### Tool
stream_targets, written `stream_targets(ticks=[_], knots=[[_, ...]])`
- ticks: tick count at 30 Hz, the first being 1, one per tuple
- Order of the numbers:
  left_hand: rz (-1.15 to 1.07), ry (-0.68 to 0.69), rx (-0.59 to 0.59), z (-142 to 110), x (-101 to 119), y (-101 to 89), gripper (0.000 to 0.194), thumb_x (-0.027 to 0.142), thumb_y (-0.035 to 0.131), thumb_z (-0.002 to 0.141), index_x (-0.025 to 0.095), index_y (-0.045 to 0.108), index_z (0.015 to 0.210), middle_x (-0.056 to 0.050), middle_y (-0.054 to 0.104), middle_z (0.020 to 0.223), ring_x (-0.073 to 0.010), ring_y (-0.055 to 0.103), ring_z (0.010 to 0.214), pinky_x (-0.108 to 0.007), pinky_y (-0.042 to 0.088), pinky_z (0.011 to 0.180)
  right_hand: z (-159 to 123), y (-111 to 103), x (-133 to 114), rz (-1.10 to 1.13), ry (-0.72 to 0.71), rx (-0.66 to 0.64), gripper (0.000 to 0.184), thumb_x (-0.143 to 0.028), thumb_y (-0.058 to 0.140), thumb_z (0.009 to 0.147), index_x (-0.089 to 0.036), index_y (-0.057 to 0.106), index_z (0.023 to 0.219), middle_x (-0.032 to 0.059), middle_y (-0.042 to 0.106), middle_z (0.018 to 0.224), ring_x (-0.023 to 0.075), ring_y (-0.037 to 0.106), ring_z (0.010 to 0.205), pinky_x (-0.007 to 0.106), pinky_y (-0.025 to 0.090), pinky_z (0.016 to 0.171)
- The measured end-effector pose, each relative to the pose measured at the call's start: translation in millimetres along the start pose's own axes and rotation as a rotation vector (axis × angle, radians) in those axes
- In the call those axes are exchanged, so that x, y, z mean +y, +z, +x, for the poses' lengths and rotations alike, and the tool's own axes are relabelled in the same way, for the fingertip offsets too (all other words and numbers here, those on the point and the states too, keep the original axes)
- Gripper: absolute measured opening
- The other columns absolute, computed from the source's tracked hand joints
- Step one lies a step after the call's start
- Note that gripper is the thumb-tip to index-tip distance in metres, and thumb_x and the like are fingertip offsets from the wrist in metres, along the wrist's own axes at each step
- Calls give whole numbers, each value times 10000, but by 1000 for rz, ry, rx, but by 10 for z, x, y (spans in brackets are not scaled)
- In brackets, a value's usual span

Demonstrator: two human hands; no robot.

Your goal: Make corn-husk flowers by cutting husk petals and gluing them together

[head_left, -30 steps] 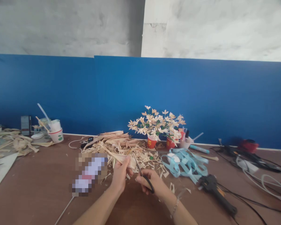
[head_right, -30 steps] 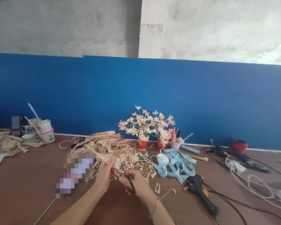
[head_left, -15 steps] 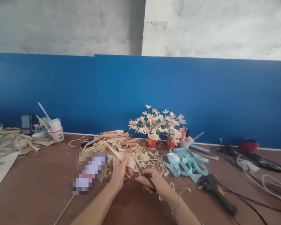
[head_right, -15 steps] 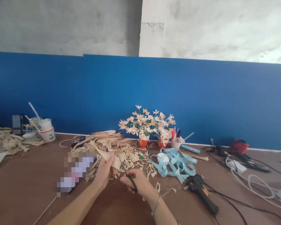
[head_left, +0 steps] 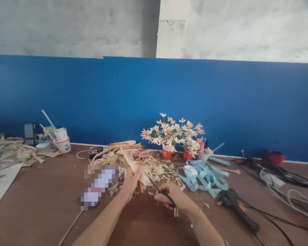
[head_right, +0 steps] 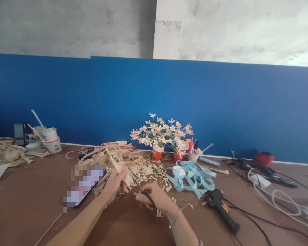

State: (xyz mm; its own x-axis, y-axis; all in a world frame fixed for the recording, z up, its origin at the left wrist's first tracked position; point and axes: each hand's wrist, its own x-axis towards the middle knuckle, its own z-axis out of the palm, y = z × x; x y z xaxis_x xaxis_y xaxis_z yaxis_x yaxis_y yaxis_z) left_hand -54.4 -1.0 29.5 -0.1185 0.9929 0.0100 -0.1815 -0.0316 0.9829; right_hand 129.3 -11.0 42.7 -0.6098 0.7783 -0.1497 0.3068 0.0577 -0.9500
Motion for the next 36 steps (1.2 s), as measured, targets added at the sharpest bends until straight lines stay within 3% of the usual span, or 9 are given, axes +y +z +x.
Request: stream_targets(ticks=[10,21,36], knots=[[94,-48,-108,40,-2,-92,384,529,582,707,164,475,658,37,548,385,-73,438,232,-140,290,230,-19,-79,61,-72,67,-51,315,-440,649,687,-129,599,684,-63,452,403,42,377,335,135,264,325],[169,-73,-145,62,-41,-163,359,498,620,686,165,487,671,45,550,400,-58,411,233,-138,284,223,-68,-107,11,-118,140,-76,296,-425,667,659,-141,605,714,-73,459,403,52,391,343,139,296,316],[125,-29,-63,87,-38,-160,345,487,598,693,168,481,636,51,539,401,-49,387,222,-138,233,229,-46,-77,43,-116,170,-115,329,-445,657,662,-134,626,764,-55,515,446,42,427,343,120,328,317]])
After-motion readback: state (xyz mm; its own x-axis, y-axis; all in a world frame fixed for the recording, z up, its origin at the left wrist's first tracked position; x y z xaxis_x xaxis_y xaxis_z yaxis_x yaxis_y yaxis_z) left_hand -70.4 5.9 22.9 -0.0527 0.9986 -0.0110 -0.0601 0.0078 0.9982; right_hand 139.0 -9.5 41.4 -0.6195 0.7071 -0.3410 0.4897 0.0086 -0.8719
